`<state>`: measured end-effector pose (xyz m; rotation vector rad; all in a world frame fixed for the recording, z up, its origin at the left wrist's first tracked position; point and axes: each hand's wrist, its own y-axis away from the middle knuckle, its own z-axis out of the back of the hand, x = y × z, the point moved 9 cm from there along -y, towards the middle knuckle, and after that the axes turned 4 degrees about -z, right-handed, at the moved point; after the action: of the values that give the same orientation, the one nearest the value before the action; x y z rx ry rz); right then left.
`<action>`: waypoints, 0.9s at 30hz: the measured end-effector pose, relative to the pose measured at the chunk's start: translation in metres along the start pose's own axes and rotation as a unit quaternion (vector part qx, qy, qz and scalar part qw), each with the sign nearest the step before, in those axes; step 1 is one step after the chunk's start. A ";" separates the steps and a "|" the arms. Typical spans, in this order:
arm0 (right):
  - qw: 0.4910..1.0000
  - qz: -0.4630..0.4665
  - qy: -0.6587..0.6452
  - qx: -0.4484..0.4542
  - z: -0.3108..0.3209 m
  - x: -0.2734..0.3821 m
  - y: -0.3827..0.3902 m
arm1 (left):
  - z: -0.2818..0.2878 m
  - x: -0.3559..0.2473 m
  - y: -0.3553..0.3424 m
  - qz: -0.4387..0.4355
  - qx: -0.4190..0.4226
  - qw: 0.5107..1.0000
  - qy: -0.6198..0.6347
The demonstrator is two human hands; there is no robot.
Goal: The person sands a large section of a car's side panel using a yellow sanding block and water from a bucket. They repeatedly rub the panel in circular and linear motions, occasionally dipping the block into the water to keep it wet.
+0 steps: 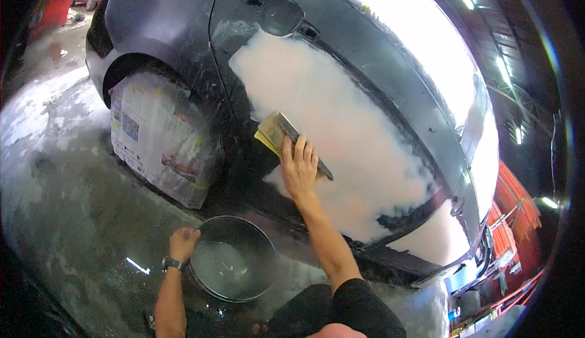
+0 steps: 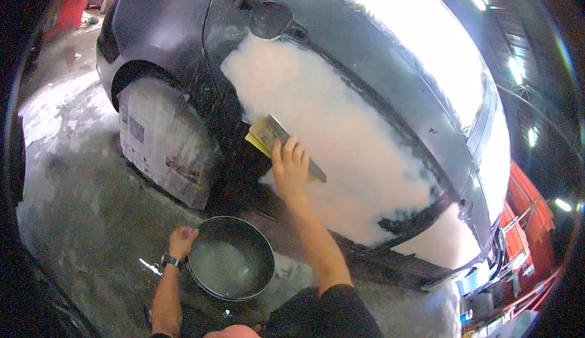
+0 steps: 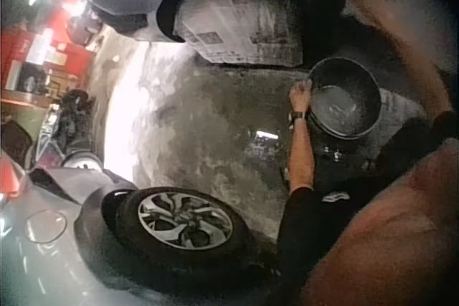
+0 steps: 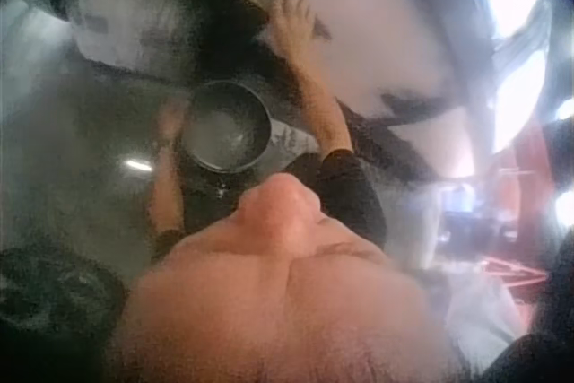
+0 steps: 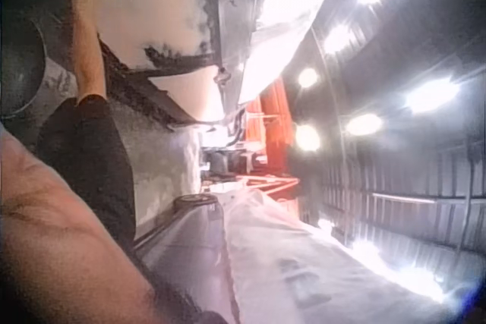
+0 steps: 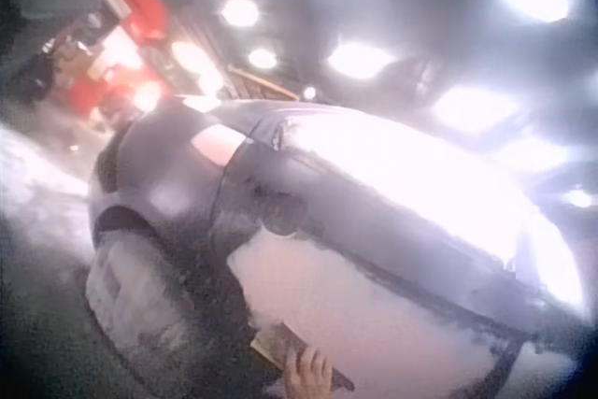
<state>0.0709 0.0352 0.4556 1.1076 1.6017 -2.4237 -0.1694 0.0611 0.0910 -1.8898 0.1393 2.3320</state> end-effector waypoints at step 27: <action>0.993 0.111 -0.013 -0.047 0.023 -0.048 -0.116 | -0.007 0.025 -0.004 0.020 0.015 0.999 -0.041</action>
<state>0.0487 0.0547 0.5802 1.1652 1.4797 -2.1909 -0.1669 0.0655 0.0655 -1.7908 0.2034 2.4143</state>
